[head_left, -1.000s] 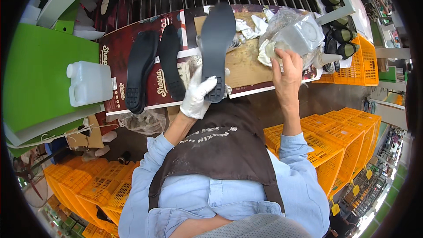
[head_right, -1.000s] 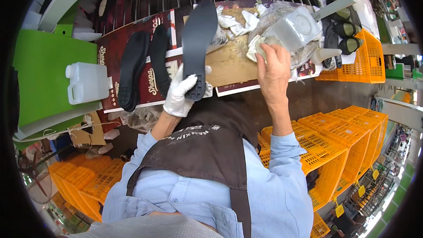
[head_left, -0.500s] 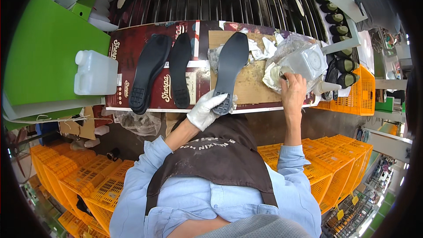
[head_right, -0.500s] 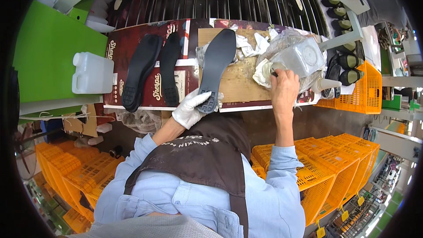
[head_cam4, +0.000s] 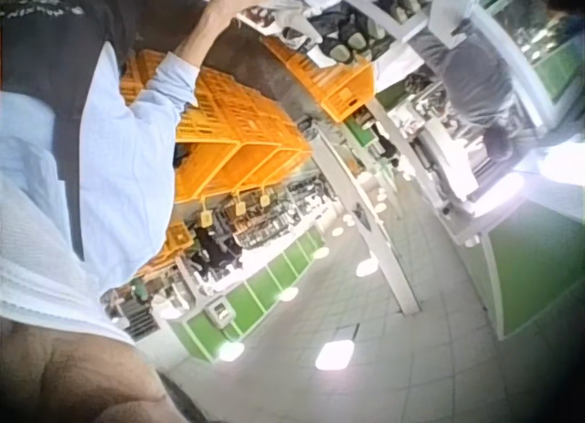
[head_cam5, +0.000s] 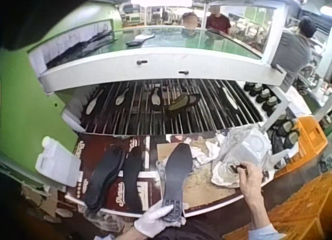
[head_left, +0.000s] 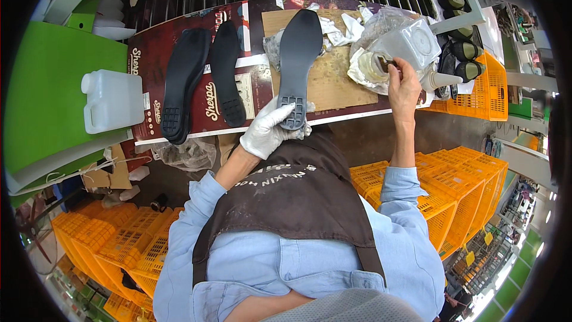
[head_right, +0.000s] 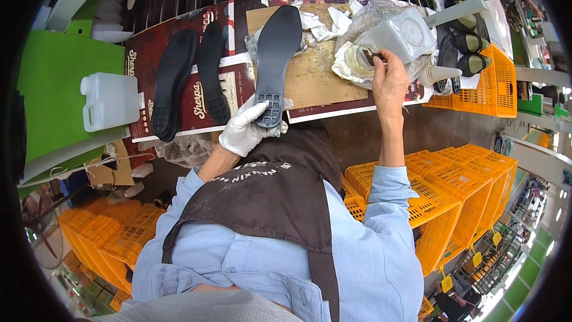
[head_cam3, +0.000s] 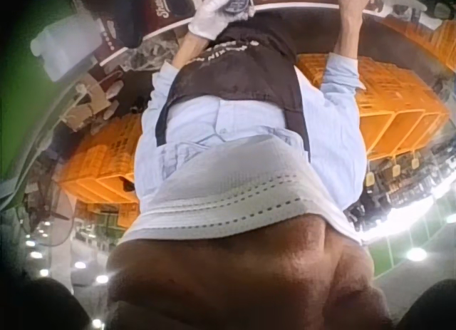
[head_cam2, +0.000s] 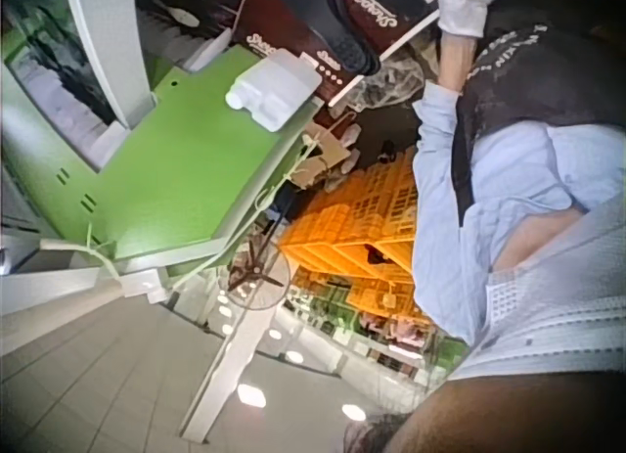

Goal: Apply adhesive to individual shoe soles using a brush at a workstation.

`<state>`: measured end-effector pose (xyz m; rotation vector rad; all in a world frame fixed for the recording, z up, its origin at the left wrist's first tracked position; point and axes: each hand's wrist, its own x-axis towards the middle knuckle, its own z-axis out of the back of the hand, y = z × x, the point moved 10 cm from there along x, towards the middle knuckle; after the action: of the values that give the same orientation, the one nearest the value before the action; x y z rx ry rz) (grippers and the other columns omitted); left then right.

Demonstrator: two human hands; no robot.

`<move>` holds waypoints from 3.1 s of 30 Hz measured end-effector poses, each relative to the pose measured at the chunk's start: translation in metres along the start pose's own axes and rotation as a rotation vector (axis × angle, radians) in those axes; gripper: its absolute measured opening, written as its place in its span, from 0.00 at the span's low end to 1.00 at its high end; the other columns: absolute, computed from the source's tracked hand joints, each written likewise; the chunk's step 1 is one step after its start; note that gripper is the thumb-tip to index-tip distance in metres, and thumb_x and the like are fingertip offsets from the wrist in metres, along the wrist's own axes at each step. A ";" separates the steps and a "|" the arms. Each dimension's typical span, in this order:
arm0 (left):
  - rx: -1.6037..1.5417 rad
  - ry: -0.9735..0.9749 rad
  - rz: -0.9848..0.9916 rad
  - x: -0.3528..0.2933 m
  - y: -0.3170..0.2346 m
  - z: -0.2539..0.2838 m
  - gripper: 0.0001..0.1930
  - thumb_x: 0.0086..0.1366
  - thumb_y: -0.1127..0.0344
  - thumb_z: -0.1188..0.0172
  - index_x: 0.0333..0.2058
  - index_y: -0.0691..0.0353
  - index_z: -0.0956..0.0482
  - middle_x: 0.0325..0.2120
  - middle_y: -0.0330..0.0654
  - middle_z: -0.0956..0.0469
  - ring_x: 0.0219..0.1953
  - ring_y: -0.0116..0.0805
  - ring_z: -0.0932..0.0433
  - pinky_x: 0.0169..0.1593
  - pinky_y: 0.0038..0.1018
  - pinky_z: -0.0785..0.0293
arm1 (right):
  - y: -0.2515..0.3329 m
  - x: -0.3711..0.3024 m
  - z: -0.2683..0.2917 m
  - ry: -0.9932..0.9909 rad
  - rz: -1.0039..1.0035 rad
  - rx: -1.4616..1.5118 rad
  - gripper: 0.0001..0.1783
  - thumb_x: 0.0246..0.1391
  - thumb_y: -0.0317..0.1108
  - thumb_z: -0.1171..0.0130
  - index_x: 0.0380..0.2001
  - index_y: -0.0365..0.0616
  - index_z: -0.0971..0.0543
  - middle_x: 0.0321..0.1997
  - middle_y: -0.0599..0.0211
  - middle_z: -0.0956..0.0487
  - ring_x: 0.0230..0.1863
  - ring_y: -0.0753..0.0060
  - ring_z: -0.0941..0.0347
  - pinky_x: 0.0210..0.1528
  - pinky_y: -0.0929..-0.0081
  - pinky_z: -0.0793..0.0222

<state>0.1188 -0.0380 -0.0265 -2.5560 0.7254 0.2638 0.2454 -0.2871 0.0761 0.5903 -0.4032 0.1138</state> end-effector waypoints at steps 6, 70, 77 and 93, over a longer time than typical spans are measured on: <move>0.018 0.012 -0.023 -0.005 -0.002 -0.008 0.26 0.66 0.68 0.49 0.61 0.67 0.43 0.54 0.56 0.30 0.43 0.45 0.21 0.46 0.37 0.21 | -0.028 -0.015 -0.017 0.035 -0.209 0.281 0.12 0.57 0.29 0.41 0.43 0.35 0.23 0.30 0.67 0.22 0.28 0.79 0.28 0.33 0.79 0.31; 0.034 -0.063 -0.119 -0.049 -0.024 0.007 0.34 0.57 0.71 0.41 0.62 0.69 0.42 0.53 0.54 0.28 0.32 0.32 0.21 0.31 0.23 0.26 | 0.128 0.118 -0.148 0.451 0.323 0.157 0.12 0.52 0.34 0.38 0.37 0.38 0.17 0.29 0.57 0.17 0.30 0.67 0.19 0.36 0.72 0.25; 0.070 -0.038 -0.126 -0.050 -0.028 0.003 0.35 0.56 0.69 0.40 0.61 0.71 0.42 0.52 0.54 0.27 0.32 0.32 0.21 0.31 0.23 0.25 | 0.182 0.083 -0.167 0.831 0.533 0.361 0.11 0.53 0.31 0.38 0.37 0.36 0.18 0.32 0.60 0.16 0.34 0.70 0.19 0.39 0.73 0.26; -0.065 -0.046 -0.190 -0.050 -0.041 -0.009 0.24 0.61 0.73 0.46 0.57 0.68 0.36 0.46 0.47 0.25 0.32 0.29 0.23 0.34 0.26 0.25 | 0.234 0.028 -0.160 1.095 0.641 0.495 0.11 0.53 0.29 0.39 0.38 0.35 0.19 0.33 0.61 0.17 0.34 0.73 0.21 0.40 0.76 0.26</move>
<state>0.0988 0.0108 0.0117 -2.6491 0.4598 0.2860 0.2734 -0.0039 0.0879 0.7706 0.5422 1.1213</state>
